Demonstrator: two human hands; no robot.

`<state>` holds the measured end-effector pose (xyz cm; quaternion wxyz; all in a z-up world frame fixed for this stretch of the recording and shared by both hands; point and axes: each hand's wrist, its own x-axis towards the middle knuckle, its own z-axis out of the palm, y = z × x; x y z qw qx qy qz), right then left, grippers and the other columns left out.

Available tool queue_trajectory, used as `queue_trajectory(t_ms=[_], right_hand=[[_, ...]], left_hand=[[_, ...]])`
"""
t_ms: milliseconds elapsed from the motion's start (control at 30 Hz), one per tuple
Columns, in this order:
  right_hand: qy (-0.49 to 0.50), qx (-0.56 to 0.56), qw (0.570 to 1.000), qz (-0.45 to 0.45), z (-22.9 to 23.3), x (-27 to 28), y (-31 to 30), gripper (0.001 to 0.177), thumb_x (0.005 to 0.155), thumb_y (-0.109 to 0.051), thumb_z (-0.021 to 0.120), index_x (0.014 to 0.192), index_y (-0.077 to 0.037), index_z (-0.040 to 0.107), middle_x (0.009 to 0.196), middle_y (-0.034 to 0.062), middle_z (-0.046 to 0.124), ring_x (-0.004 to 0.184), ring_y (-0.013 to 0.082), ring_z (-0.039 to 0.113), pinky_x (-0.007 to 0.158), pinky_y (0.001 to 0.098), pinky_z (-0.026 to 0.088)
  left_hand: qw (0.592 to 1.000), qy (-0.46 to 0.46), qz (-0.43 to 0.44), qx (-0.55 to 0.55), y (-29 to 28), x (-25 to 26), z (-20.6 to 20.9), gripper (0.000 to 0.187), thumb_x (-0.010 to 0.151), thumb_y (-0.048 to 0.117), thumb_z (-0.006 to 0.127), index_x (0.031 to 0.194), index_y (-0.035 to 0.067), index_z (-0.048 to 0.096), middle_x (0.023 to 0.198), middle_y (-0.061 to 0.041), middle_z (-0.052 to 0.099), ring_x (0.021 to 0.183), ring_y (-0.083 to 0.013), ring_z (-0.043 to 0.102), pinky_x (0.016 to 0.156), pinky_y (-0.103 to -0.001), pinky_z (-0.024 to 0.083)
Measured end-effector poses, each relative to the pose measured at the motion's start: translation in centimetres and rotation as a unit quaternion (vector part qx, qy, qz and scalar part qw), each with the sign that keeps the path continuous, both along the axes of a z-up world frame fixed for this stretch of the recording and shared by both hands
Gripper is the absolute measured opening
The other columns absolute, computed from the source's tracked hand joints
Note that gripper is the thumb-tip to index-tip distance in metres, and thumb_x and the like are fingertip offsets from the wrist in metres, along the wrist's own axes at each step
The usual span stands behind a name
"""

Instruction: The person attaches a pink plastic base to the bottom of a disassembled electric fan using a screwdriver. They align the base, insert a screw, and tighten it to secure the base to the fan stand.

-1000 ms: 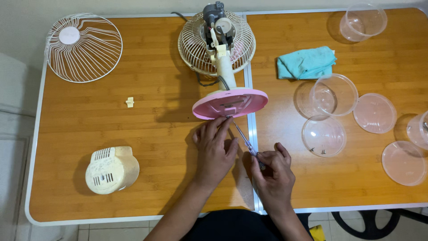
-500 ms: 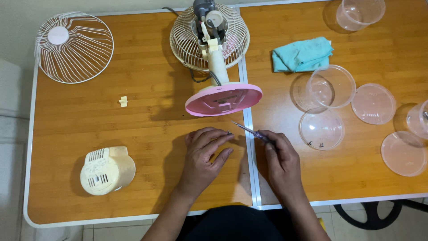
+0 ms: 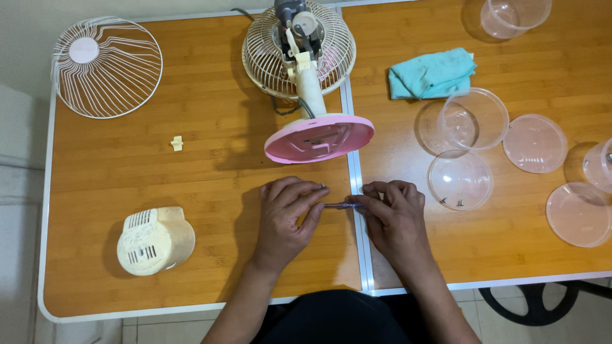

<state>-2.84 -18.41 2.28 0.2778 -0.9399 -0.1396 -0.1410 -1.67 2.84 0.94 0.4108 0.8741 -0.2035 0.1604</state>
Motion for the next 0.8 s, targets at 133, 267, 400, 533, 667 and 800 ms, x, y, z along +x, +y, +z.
queue_trajectory(t_ms=[133, 267, 400, 533, 667, 800], right_hand=[[0.029, 0.022, 0.999, 0.035, 1.3, 0.2, -0.2, 0.036, 0.078, -0.013, 0.079, 0.114, -0.012, 0.076, 0.112, 0.0077, 0.069, 0.105, 0.0297, 0.055, 0.090, 0.0416, 0.039], [0.063, 0.080, 0.992, 0.068, 2.0, 1.3, -0.2, 0.030, 0.084, -0.014, 0.078, 0.113, -0.013, 0.074, 0.104, 0.0024, 0.071, 0.097, 0.0220, 0.060, 0.088, 0.0377, 0.040], [0.075, 0.129, 0.982, 0.116, 1.9, 2.9, 0.2, 0.019, 0.087, -0.012, 0.078, 0.105, -0.012, 0.074, 0.095, -0.0002, 0.074, 0.086, 0.0182, 0.064, 0.088, 0.0343, 0.042], [0.095, 0.141, 0.977, 0.130, 1.3, 3.9, 0.4, 0.018, 0.086, -0.011, 0.078, 0.104, -0.010, 0.075, 0.090, 0.0015, 0.074, 0.079, 0.0190, 0.064, 0.083, 0.0333, 0.044], [0.090, 0.165, 0.971, 0.147, 0.5, 4.1, 0.7, 0.017, 0.088, -0.005, 0.075, 0.105, -0.007, 0.074, 0.094, 0.0046, 0.075, 0.088, 0.0203, 0.069, 0.086, 0.0346, 0.049], [0.152, 0.221, 0.955, 0.130, -0.2, 4.2, 1.1, 0.018, 0.090, 0.000, 0.070, 0.107, -0.004, 0.073, 0.098, 0.0075, 0.074, 0.090, 0.0190, 0.071, 0.078, 0.0310, 0.058]], left_hand=[[0.999, -0.006, -0.033, -0.002, -0.5, 0.0, 0.3, 0.024, 0.087, 0.015, 0.079, 0.110, 0.013, 0.078, 0.111, 0.002, 0.074, 0.109, -0.0196, 0.062, 0.098, -0.039, 0.041], [0.999, -0.003, -0.044, -0.015, -0.6, 0.1, 0.3, 0.023, 0.086, 0.015, 0.079, 0.110, 0.014, 0.079, 0.111, 0.002, 0.074, 0.109, -0.0196, 0.062, 0.099, -0.039, 0.041], [0.999, 0.003, -0.039, -0.032, -0.4, 0.2, 0.4, 0.022, 0.087, 0.015, 0.079, 0.109, 0.013, 0.078, 0.111, 0.001, 0.074, 0.110, -0.0198, 0.063, 0.099, -0.039, 0.040], [0.999, 0.004, -0.030, -0.030, -0.2, 0.2, 0.3, 0.020, 0.087, 0.012, 0.078, 0.108, 0.012, 0.078, 0.111, 0.000, 0.074, 0.111, -0.0200, 0.063, 0.100, -0.039, 0.040], [0.999, 0.006, -0.023, -0.034, -0.1, 0.3, 0.2, 0.020, 0.087, 0.007, 0.074, 0.107, 0.012, 0.078, 0.111, 0.001, 0.075, 0.112, -0.0192, 0.063, 0.100, -0.039, 0.040], [0.999, 0.013, -0.027, -0.038, -0.1, 0.3, 0.0, 0.022, 0.087, 0.002, 0.071, 0.105, 0.012, 0.078, 0.110, 0.000, 0.075, 0.114, -0.0191, 0.064, 0.101, -0.039, 0.040]])
